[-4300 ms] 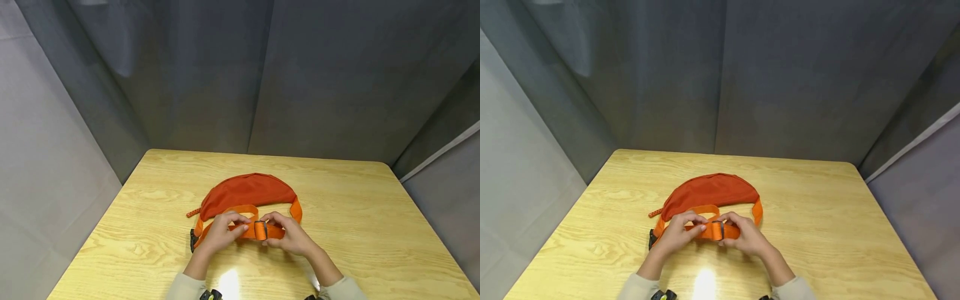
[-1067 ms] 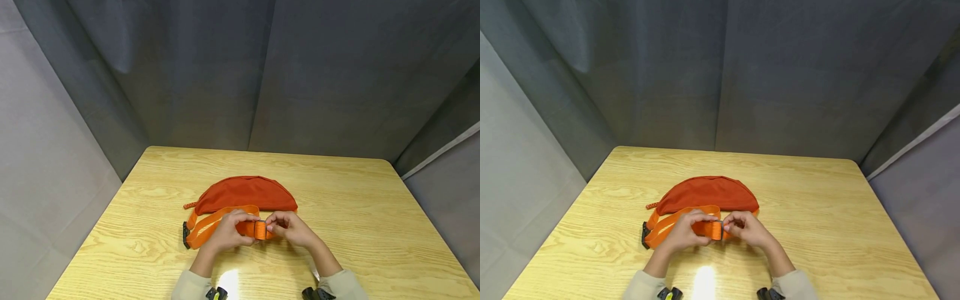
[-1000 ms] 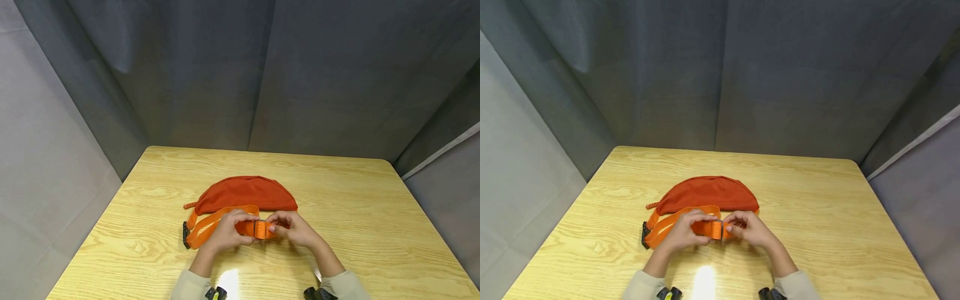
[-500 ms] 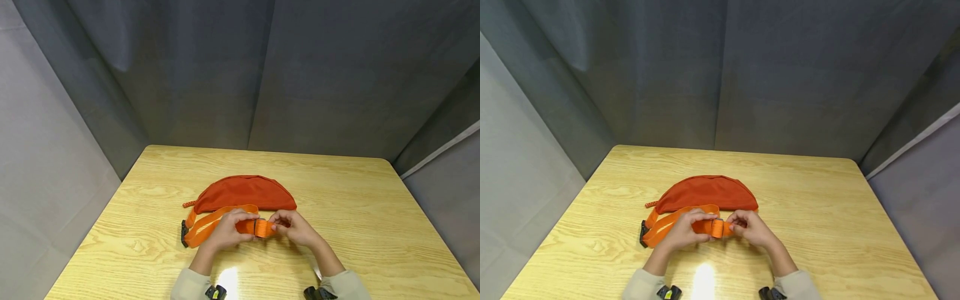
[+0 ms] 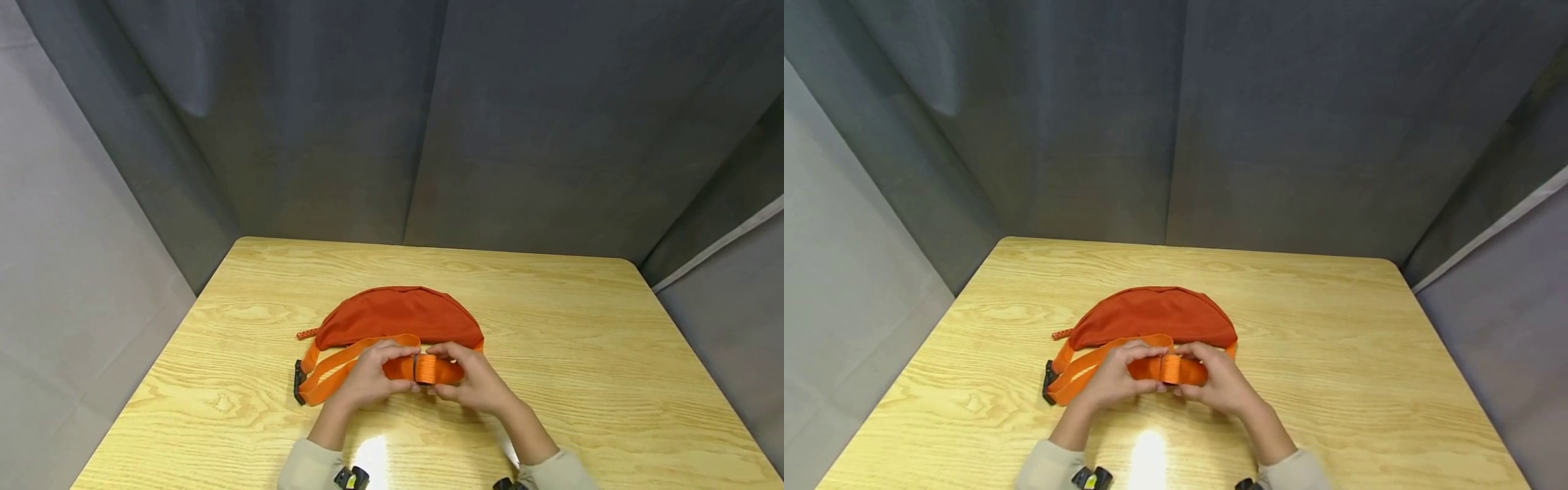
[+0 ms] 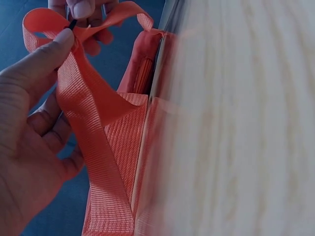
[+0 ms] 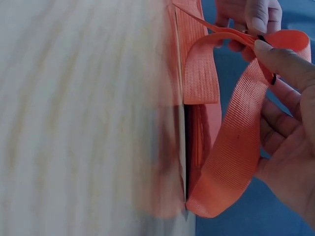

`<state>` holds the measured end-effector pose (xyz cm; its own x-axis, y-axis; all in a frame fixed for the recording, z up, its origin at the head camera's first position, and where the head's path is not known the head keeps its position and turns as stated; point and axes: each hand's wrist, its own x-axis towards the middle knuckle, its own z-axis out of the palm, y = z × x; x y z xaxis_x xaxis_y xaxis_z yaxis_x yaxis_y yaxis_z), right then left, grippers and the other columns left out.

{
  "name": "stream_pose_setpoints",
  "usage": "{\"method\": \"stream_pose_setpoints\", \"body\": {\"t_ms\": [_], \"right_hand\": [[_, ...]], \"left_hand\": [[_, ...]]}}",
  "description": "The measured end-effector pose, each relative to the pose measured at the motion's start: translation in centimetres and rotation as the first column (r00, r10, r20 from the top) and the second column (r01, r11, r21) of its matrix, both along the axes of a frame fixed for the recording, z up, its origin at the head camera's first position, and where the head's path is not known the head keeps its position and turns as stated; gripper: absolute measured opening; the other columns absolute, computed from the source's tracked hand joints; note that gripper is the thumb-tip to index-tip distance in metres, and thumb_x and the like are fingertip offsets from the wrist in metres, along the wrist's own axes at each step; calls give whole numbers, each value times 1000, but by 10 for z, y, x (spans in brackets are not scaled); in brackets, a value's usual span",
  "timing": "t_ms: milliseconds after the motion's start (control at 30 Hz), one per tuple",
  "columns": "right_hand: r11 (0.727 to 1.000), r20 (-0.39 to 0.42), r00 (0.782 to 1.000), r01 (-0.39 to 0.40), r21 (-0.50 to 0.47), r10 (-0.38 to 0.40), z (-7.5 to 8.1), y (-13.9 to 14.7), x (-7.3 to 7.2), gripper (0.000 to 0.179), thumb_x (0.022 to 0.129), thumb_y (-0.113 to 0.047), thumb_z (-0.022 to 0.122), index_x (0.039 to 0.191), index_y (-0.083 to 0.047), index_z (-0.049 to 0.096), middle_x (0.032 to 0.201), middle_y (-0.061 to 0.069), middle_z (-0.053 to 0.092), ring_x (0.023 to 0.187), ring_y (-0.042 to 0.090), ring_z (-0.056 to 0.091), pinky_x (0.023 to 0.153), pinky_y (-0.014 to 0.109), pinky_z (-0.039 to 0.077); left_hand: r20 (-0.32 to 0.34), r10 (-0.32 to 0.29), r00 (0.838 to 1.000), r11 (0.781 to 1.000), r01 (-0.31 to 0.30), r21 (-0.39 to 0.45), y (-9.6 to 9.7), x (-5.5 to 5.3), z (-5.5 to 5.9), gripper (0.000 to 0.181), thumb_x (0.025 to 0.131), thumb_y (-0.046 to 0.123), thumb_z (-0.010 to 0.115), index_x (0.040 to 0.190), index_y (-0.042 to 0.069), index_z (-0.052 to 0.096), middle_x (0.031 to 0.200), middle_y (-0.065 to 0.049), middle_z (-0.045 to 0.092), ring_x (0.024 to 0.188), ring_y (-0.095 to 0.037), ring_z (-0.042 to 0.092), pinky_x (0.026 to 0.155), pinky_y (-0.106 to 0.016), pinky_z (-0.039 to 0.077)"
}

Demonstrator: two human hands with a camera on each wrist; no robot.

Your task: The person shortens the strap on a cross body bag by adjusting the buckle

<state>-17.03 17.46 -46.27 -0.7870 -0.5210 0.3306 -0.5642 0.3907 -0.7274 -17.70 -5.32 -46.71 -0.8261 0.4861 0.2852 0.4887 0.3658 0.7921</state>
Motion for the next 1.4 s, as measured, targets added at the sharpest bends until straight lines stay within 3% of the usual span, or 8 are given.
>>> {"method": "stream_pose_setpoints", "body": {"t_ms": [300,433,533,667,833,1067,1300,1400], "right_hand": [[999,-35,999,35,26,-34,2,-4,2,50,67,-16,84,109,-11,58,101,-3,62,84,12,57,71,31,49],[999,-49,998,43,26,-42,3,-4,3,49,67,-14,84,108,-12,58,99,-5,62,82,12,57,71,32,49],[999,-42,998,41,21,-40,2,-4,2,49,67,-12,84,108,-12,58,99,-5,62,82,11,57,70,31,49],[999,-47,998,37,16,-36,2,-4,1,49,66,-11,84,108,-12,58,100,-5,62,82,11,57,71,31,49],[999,-65,997,46,4,-45,0,-2,2,49,66,-10,84,108,-12,58,99,-5,63,80,12,58,70,32,49],[998,-74,996,54,-32,-57,-1,1,2,50,63,-5,84,106,-12,59,94,-5,63,78,15,59,67,32,49],[998,-71,997,13,-55,-17,35,-12,15,46,63,7,81,102,3,58,93,11,65,77,29,61,65,41,51],[998,-68,998,7,-56,-11,23,-11,10,47,63,5,82,104,2,58,95,11,64,78,28,61,66,42,51]], "left_hand": [[-15,-1,1000,1000,1,27,-2,0,-1,62,65,29,84,120,9,64,103,1,61,95,-11,53,82,-30,46],[-53,39,998,998,-37,53,-7,-2,-1,42,74,25,79,111,8,68,94,-2,62,89,-13,54,75,-30,46],[-93,61,994,997,-57,49,-9,-4,-1,20,80,17,74,99,9,72,84,3,60,79,-11,54,68,-27,46],[-117,43,992,999,-40,32,-9,-5,0,9,82,12,72,91,10,73,79,10,58,72,-7,53,63,-24,46],[-77,26,997,999,-23,27,-16,-5,0,7,85,11,68,92,11,72,82,10,58,74,-7,52,65,-25,47],[-7,56,998,998,-56,7,-31,-4,2,8,84,11,69,92,13,72,78,10,55,74,-9,52,64,-27,47],[-16,17,1000,1000,-18,-22,-19,-6,1,22,84,24,71,103,14,71,95,5,61,93,-12,54,84,-39,44],[-48,18,999,999,-20,-29,-13,-7,1,20,85,23,70,103,15,71,94,8,62,93,-9,54,90,-43,40]]}}
